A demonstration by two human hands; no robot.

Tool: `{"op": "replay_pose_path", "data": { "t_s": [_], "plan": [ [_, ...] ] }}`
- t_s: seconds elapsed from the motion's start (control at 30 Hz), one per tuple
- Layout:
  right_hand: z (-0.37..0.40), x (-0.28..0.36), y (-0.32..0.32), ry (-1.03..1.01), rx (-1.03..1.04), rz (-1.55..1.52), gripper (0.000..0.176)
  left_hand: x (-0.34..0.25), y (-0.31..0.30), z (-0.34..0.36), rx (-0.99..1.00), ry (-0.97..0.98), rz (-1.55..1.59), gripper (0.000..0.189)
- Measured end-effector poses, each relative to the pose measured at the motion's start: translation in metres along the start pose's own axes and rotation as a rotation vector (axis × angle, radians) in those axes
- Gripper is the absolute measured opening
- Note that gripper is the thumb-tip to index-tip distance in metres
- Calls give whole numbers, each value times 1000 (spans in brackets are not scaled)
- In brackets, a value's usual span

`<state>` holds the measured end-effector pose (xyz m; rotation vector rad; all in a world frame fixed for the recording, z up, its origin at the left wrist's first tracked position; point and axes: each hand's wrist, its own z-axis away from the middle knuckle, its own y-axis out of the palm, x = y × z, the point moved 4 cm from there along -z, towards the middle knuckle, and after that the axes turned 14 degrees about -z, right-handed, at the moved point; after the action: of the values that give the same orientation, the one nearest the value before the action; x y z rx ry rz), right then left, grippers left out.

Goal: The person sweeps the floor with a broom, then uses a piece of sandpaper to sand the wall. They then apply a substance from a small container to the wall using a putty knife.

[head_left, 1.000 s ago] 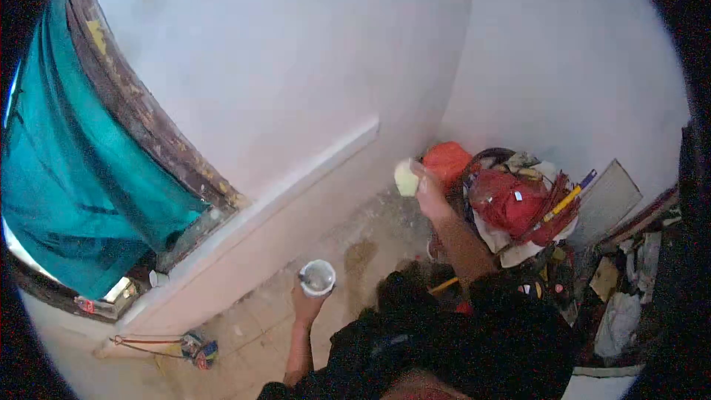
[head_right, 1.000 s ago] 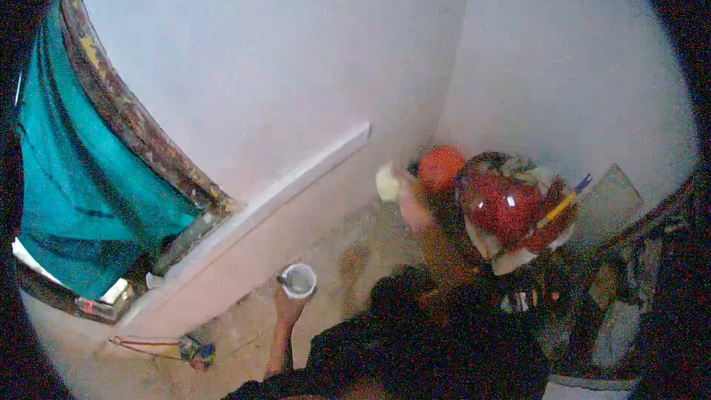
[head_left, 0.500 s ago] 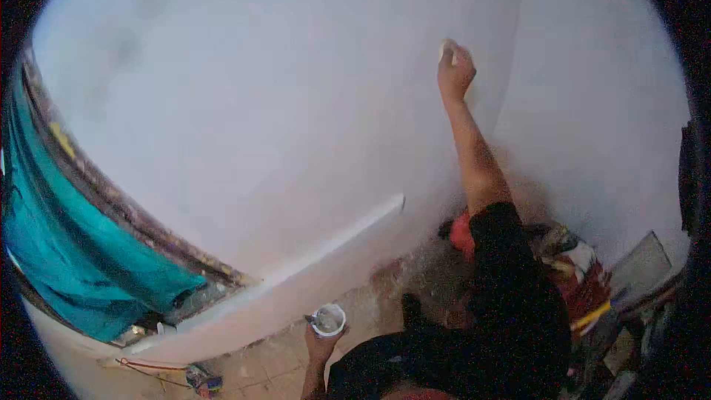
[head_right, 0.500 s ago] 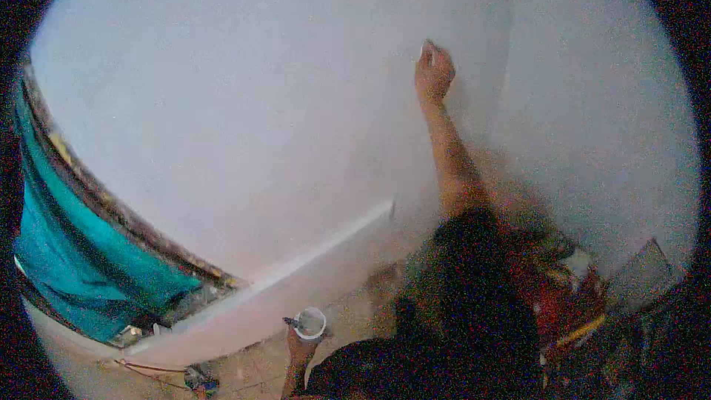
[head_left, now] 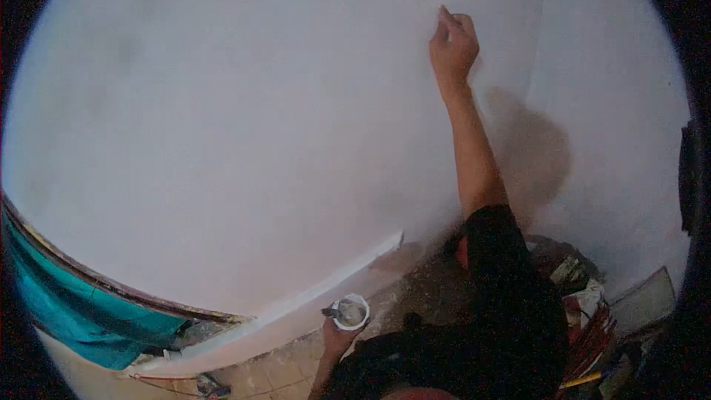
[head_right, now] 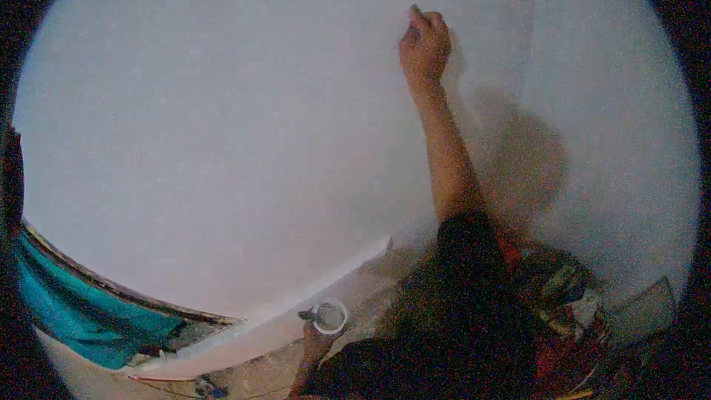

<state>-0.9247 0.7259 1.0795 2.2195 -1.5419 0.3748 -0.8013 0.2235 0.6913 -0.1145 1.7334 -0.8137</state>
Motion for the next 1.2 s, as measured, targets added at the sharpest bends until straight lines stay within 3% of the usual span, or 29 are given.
{"op": "replay_pose_path", "data": {
  "t_s": [0.03, 0.13, 0.2, 0.27, 0.33, 0.4, 0.5, 0.53, 0.6, 0.67, 0.73, 0.8, 0.87, 0.93, 1.0, 1.07, 1.13, 1.2],
  "plan": [
    [10, 36, -19, -293, -104, 163, 23, -8, -8, 33, 23, -33, 50, 65],
    [72, 46, -9, -405, 34, 145, 20, -21, 9, 18, 78, -164, 211, 65],
    [75, 41, -23, -418, 85, 110, 18, -13, 19, 15, 97, -210, 264, 65],
    [55, 27, -26, -431, 130, 75, 17, 21, 33, -1, 113, -86, 109, 65],
    [5, 3, -38, -253, -152, -1, 15, 54, 47, -10, 127, -110, 215, 66],
    [-8, 0, -27, -246, -159, 60, 14, 61, 52, -14, 139, -143, 323, 66],
    [16, 8, -11, -274, -128, 78, 15, 59, 53, -26, 110, -100, 286, 67],
    [34, 14, -7, -303, -76, 36, 16, 73, 59, -27, 85, -198, 420, 68],
    [43, 13, -10, -274, -7, -45, 17, 65, 58, -27, 57, -300, 554, 69],
    [17, -1, -23, -304, -90, 72, 12, -2, 35, -34, 95, -108, 225, 71],
    [3, -20, -24, -96, -112, 22, 12, 53, 62, -37, 132, -214, 407, 71],
    [7, -16, -16, -254, -160, 92, 12, 65, 75, -41, 169, -312, 589, 72],
    [30, -3, -14, -266, -103, 94, 13, 36, 72, -44, 24, -72, 224, 70],
    [41, 11, -16, -407, 10, -34, 13, 36, 78, -43, 59, -120, 296, 70],
    [15, -9, -20, -337, 7, 47, 12, 23, 74, -44, 95, -169, 361, 70],
    [-7, -16, -28, -261, -167, -27, 13, -16, 61, -48, 183, -149, -44, 71],
    [15, 0, -21, -239, -156, 40, 13, 25, 79, -45, 138, -86, 80, 72],
    [45, 20, -11, -378, -4, -34, 12, 26, 86, -44, 88, -22, 211, 72]
  ]
}}
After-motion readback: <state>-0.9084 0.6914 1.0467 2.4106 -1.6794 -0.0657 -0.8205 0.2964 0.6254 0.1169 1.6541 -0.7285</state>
